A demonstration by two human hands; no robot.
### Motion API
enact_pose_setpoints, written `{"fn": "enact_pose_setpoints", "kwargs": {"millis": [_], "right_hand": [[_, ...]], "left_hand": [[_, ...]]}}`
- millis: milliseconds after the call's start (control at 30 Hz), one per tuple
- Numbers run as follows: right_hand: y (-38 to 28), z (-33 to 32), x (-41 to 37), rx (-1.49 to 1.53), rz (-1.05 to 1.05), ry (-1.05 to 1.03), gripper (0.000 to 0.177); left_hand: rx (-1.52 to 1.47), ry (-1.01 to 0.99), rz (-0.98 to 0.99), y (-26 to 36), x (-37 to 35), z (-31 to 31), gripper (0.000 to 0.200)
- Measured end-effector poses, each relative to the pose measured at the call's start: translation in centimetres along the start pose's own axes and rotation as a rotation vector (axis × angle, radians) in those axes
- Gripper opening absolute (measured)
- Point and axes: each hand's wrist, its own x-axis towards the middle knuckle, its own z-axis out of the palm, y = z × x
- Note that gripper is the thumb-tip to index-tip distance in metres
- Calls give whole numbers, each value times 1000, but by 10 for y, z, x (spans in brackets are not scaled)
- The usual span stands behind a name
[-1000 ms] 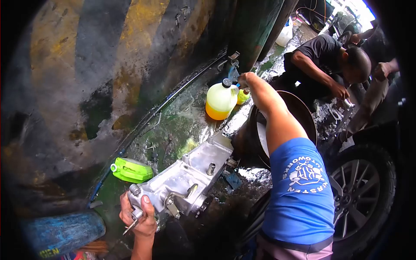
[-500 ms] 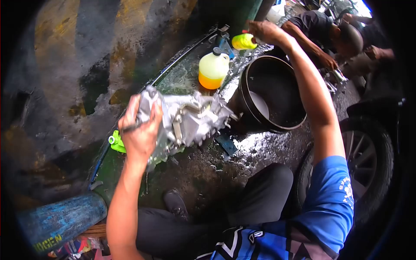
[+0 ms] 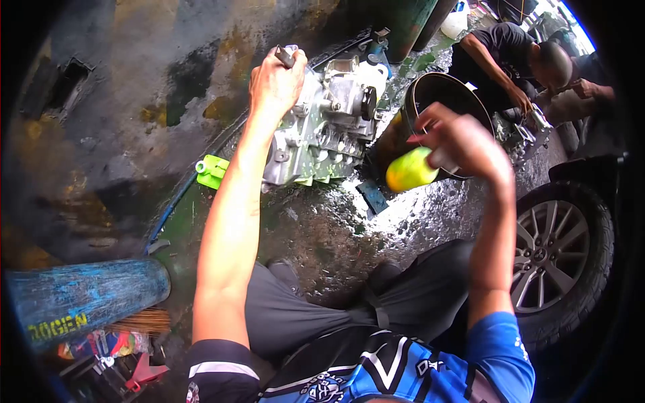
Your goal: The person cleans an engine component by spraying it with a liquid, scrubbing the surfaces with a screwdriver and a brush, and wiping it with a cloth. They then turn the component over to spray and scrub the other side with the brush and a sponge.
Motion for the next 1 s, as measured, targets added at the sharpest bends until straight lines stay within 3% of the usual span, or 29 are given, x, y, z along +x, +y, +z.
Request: {"fn": "enact_pose_setpoints", "kwargs": {"millis": [33,67,133,167,200,233,267,433,600,700,733,900,967,1000], "right_hand": [[-15,30,4,192,225,-91,33],[23,84,15,-61,-75,-34,37],[46,187,36,-405,2,-48,44],[62,236,43,-507,-41,-81,35],[80,282,48,-487,-98,-8,38],[89,320,49,-540,-54,76,42],[88,340,53,-310,100,9,25],[63,355,36,204,227,456,40],[88,395,27,400,244,499,55],[72,384,20,336,178,467,60],[71,388,17,335,185,447,69],[78,398,19,212,134,469,70],[70,376,28,153,102,450,62],[65,367,29,95,82,433,57]], "left_hand": [[-14,-8,-7,-1,0,-2,47],[-29,-16,-12,-2,0,-5,46],[-46,-1,8,-5,2,-8,45],[-48,19,30,-8,3,-8,45],[-50,35,50,-14,3,-6,45],[-72,60,66,-24,8,-2,44],[-83,59,50,-23,6,-4,46],[-9,53,26,-29,9,-9,52],[-25,62,-17,-31,8,-13,55],[-50,46,-40,-34,6,-16,55],[-69,81,13,-40,8,-12,56],[-51,86,143,-76,21,1,59],[-189,-13,-23,-45,10,-8,48],[-734,-181,-78,-74,22,5,35]]}}
